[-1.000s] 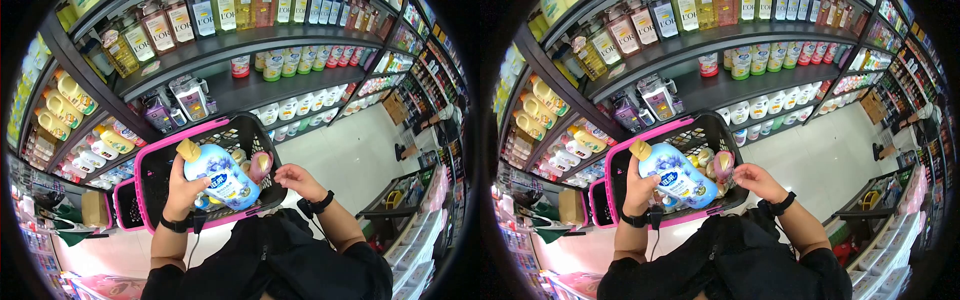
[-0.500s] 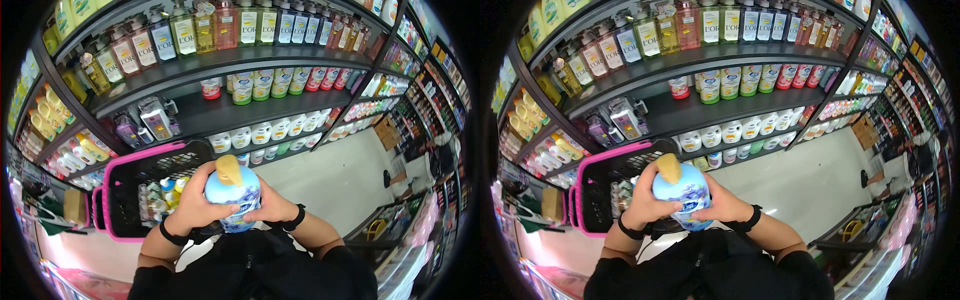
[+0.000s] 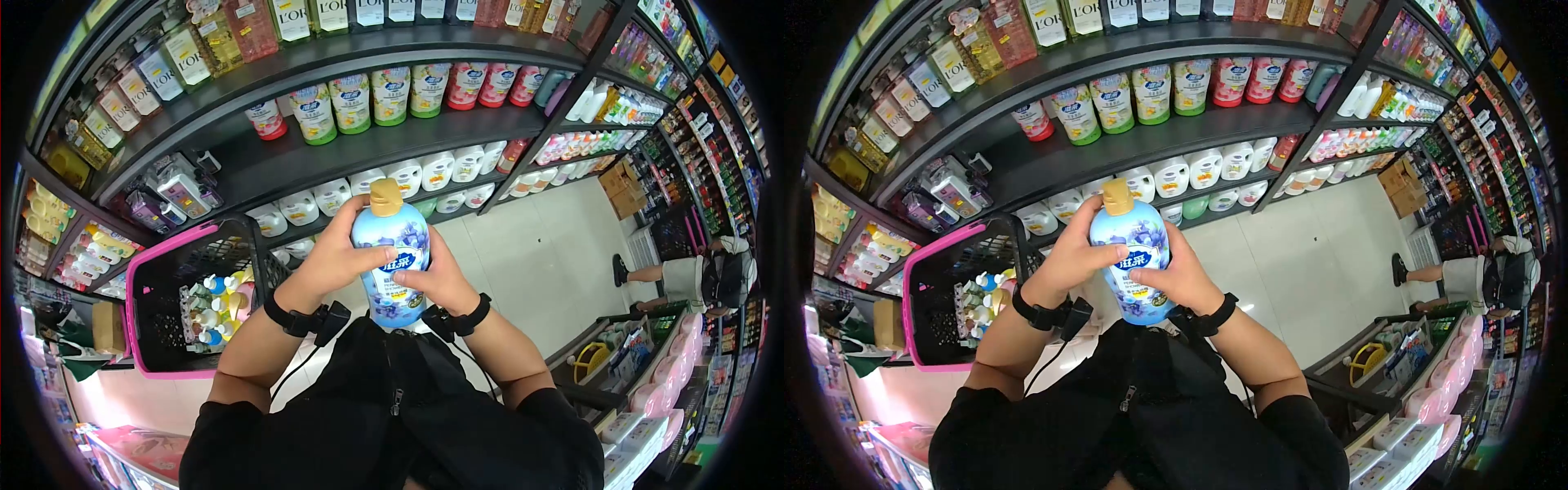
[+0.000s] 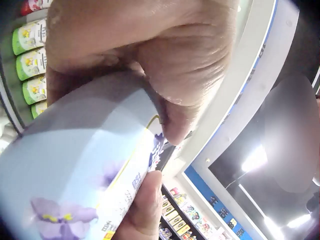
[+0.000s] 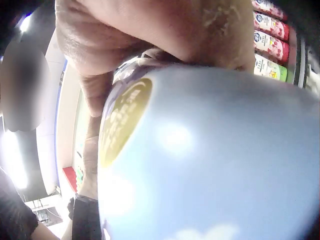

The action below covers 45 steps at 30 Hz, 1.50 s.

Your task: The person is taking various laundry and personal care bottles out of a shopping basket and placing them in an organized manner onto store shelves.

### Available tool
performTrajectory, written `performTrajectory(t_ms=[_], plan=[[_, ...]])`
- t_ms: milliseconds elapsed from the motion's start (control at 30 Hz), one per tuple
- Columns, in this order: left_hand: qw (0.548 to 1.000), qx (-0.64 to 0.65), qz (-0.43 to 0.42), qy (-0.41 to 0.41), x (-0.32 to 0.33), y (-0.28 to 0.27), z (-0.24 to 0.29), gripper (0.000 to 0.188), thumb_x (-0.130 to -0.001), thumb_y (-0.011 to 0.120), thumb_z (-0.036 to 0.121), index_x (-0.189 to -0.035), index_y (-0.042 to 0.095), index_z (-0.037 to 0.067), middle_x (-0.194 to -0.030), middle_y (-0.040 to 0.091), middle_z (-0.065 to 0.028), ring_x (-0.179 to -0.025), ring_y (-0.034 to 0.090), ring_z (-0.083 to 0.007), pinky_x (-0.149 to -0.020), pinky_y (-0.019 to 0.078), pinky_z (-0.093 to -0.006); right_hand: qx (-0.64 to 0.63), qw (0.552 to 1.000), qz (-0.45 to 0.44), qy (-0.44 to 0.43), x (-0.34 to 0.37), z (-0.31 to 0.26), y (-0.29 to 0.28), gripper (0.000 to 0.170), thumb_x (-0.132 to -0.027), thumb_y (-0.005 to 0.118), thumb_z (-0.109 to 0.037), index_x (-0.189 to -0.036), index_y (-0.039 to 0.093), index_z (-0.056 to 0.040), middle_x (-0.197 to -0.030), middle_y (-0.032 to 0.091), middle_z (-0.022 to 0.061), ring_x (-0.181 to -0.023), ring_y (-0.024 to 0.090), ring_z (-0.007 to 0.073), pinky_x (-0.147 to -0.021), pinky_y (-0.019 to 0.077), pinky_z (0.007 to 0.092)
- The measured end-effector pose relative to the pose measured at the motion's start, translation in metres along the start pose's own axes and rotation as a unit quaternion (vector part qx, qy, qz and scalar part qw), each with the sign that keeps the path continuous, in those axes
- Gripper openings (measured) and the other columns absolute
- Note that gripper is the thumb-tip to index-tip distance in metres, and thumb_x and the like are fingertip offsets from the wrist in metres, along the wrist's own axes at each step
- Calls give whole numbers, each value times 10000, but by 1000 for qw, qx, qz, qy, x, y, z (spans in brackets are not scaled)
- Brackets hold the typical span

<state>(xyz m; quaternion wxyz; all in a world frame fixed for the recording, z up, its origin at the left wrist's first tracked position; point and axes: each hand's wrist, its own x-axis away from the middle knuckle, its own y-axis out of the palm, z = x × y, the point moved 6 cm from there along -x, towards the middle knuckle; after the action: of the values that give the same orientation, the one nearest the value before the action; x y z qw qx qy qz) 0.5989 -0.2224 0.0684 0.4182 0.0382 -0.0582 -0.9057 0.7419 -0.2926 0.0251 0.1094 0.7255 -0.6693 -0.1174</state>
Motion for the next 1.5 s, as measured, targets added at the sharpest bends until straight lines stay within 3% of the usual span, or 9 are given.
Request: performTrajectory(t_ms=[567,700,800,933,1067,1133,1233,1400,1500], plan=[[995,53,-37,-80,-59,-73,-60,916,-760,838,135,-1491,302,5,-1361,538,-143,-1263,534,-243,-1072,430,-390,-216,976,1,18,-153,33,-29,691,-854,762,-115,-1424,373,-69,-1274,589,83,-1164,609,213,-997,516,399],[988,-145,20,-55,-69,-103,-37,932,-733,844,251,-1465,329,-8,-1282,575,-198,-1200,587,-329,-1015,462,-421,-240,969,-45,25,-186,47,-22,777,-853,796,-274,-1462,347,-96,-1360,541,61,-1254,553,217,-1064,461,429],[893,-439,70,-70,-72,-119,-21,902,-731,822,261,-1453,349,-1,-1253,575,-219,-1120,601,-399,-965,484,-460,-243,969,-41,11,-202,62,-26,883,-815,832,-367,-1488,320,-111,-1421,491,66,-1337,481,225,-1111,410,436],[785,-587,113,165,-75,-122,2,768,-682,797,220,-1359,489,29,-1269,566,-223,-1141,574,-395,-952,482,-478,-223,966,-128,2,-213,44,-21,1010,-731,887,-378,-1530,298,-188,-1579,345,119,-1430,379,294,-1154,365,501],[764,-563,135,285,-70,-134,1,669,-686,783,194,-1290,538,43,-1300,560,-231,-1198,552,-409,-1011,457,-514,-279,941,-190,-28,-217,14,-7,409,-965,639,-296,-1356,533,-244,-1477,446,161,-1370,421,392,-1038,488,586],[760,-544,156,320,-70,-138,4,617,-708,787,203,-1263,550,77,-1290,569,-241,-1158,577,-431,-987,470,-537,-310,932,-163,91,-225,15,-7,289,-949,645,-255,-1231,587,-232,-1455,465,138,-1381,405,378,-1026,499,587],[747,-532,170,362,-71,-144,5,596,-722,794,212,-1256,553,102,-1288,569,-253,-1118,596,-442,-952,488,-545,-360,899,-168,183,-231,13,-1,352,-932,660,-227,-1263,538,-241,-1434,470,141,-1392,388,362,-1040,493,573],[795,-506,156,296,-90,-163,-4,628,-715,793,179,-1273,529,67,-1318,563,-229,-1180,574,-428,-1010,453,-527,-163,964,-208,-33,-249,27,-13,468,-883,731,-212,-1289,499,-205,-1464,411,177,-1378,398,358,-1076,462,549],[844,-480,137,196,-113,-186,-33,656,-708,785,158,-1293,511,44,-1344,558,-205,-1229,551,-402,-1051,425,-492,54,977,-173,-111,-260,28,-14,890,-708,874,-87,-1428,350,-102,-1490,407,144,-1357,438,267,-1095,412,424]])
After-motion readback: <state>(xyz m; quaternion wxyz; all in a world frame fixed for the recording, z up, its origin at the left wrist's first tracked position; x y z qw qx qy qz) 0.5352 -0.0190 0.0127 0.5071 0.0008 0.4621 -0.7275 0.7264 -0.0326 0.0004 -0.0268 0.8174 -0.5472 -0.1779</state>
